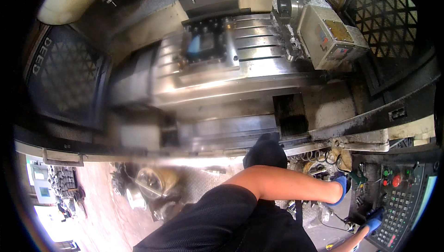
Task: The person operates a CNC machine's control panel, pressing various buttons and navigating menus. They then open the machine door, insert a metal component into the tool holder, and secure it using a wrench before returning to the control panel.
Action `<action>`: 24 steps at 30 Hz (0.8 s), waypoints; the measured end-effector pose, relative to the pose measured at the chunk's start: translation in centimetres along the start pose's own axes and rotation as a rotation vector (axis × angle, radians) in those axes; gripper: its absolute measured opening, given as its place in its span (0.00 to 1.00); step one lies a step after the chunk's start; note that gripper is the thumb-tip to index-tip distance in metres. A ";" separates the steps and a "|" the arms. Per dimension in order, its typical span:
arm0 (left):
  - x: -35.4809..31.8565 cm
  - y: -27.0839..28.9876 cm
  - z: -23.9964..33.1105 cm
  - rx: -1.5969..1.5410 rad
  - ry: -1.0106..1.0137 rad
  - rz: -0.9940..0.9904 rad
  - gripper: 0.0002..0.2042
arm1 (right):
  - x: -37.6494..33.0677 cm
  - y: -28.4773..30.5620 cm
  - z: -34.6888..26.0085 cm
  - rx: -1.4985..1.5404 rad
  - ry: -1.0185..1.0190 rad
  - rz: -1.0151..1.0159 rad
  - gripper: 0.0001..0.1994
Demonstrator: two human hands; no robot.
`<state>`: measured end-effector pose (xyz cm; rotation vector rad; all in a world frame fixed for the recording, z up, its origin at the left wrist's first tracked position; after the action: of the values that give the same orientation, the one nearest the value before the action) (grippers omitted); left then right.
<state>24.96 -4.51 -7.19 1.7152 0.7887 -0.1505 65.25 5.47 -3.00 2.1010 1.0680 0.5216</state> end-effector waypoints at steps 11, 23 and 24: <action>-0.2 3.6 -0.4 -0.533 -0.028 0.097 0.26 | -2.8 0.4 -3.2 -0.110 0.005 -0.152 0.25; -2.1 2.7 -1.0 -0.610 -0.007 0.079 0.27 | -1.1 0.2 -0.9 0.100 0.004 -0.083 0.29; -2.2 2.7 -1.0 -0.619 -0.005 0.077 0.27 | -1.4 0.0 -1.0 0.134 -0.028 -0.095 0.29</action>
<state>24.49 -4.75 -3.57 1.1534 0.6733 0.1330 63.81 4.72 -2.36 2.1535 1.2096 0.3823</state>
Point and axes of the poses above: each hand's wrist, its own x-axis towards the middle knuckle, its own y-axis out of the back of the hand, z = x × y, the point moved 6 cm from there along x, towards the middle knuckle, and after that the axes turned 14 degrees about -x, right-handed, at the moved point
